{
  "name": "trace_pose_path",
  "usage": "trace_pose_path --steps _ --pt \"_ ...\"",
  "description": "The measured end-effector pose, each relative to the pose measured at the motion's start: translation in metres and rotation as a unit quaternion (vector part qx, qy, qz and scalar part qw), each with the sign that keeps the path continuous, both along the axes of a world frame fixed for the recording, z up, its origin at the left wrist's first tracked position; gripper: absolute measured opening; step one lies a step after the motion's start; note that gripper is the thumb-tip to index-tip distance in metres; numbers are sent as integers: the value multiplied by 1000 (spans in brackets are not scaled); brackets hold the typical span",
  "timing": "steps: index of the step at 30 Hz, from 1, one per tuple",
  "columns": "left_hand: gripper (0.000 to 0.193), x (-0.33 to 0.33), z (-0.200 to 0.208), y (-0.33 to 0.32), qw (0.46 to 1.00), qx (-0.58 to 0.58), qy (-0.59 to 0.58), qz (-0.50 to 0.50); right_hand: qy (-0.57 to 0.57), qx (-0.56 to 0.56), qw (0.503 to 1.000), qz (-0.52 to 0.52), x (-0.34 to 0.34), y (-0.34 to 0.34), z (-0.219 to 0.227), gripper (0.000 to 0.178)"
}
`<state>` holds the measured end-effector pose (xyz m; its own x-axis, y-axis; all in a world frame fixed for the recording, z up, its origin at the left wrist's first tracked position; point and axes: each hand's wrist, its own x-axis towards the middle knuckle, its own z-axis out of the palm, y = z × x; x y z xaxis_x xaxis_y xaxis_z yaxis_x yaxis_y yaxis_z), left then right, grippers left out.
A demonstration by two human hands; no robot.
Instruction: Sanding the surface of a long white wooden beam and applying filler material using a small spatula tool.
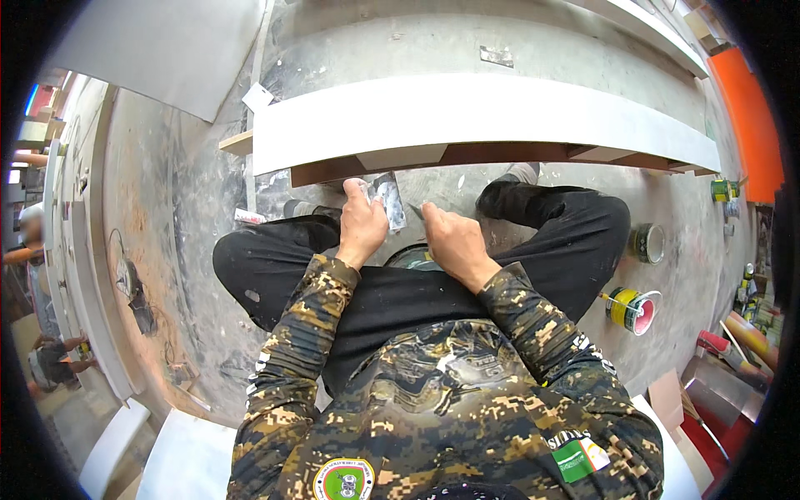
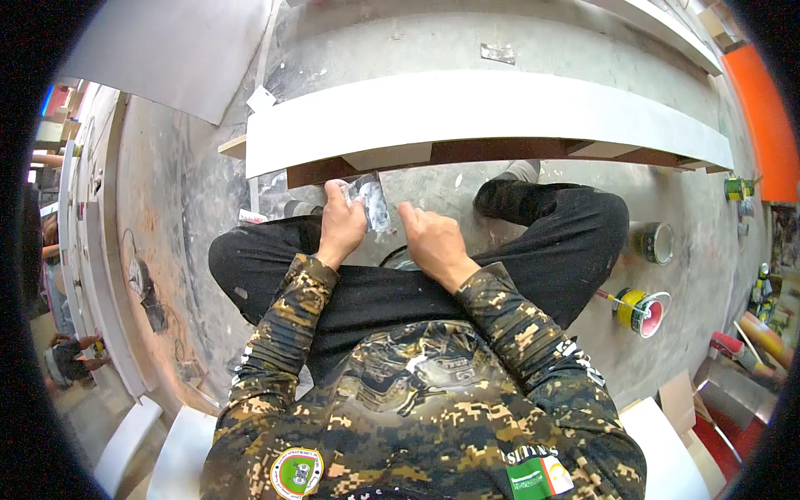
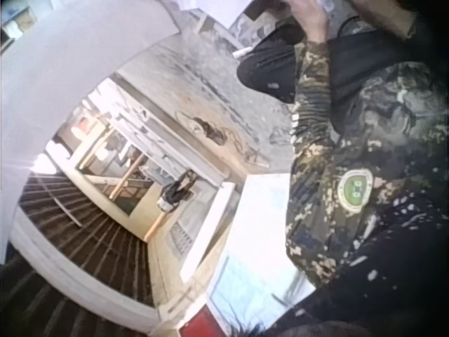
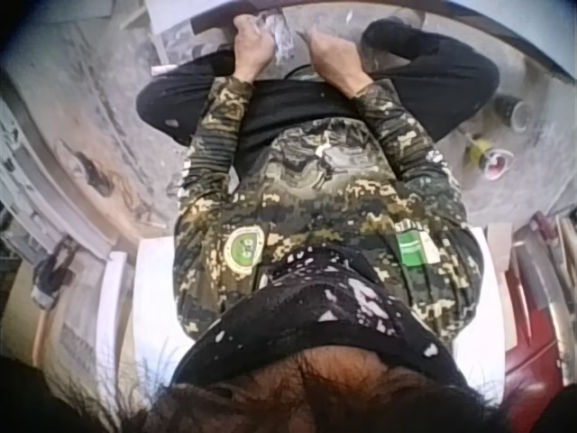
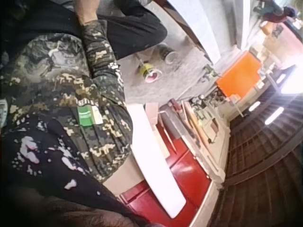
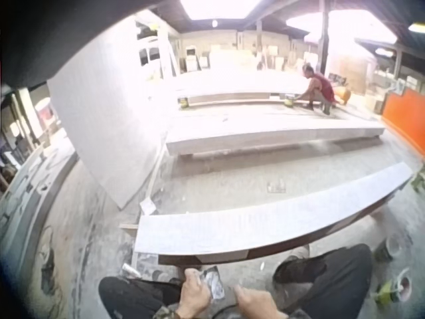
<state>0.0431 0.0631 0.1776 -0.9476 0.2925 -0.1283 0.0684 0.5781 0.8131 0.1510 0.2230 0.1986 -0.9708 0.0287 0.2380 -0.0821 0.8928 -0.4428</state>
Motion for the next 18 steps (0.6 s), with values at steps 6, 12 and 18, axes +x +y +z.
trace_pose_path --steps 6,12,18 --pt "39 2 -11 -9 996 4 86 -38 -183 12 983 -15 4 1 -28 21" --pt "31 3 5 -10 996 12 72 -46 -122 -281 951 -51 -5 22 -3 27" --pt "42 -5 -9 -5 962 199 -159 -96 -158 -501 850 -28 -9 27 -23 23"
